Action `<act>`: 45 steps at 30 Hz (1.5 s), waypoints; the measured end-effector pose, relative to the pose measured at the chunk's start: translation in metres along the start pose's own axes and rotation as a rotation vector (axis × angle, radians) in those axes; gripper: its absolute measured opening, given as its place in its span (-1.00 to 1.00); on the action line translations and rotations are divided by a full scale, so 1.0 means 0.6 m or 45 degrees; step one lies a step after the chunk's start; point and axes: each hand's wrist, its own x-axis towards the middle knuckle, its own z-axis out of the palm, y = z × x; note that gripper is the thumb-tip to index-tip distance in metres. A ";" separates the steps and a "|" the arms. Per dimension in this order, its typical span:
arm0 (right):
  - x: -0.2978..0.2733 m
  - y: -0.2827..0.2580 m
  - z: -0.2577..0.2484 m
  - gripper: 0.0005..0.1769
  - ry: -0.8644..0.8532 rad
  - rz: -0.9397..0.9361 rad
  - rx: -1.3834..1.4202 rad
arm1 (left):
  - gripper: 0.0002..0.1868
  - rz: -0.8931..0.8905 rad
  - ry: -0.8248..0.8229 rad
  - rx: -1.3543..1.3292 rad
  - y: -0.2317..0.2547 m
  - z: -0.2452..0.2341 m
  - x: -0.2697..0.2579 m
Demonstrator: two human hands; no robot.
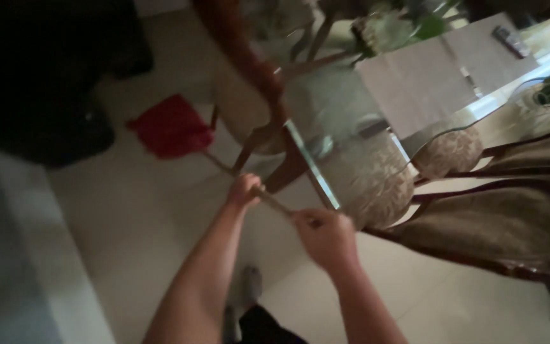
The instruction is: The person sweeps the floor with a mop and moves several dining chairs around a glass-topped table in a home environment.
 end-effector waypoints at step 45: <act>-0.224 0.230 -0.054 -0.80 -0.572 -0.207 -0.134 | -0.51 -0.377 0.442 0.103 0.069 0.192 -0.396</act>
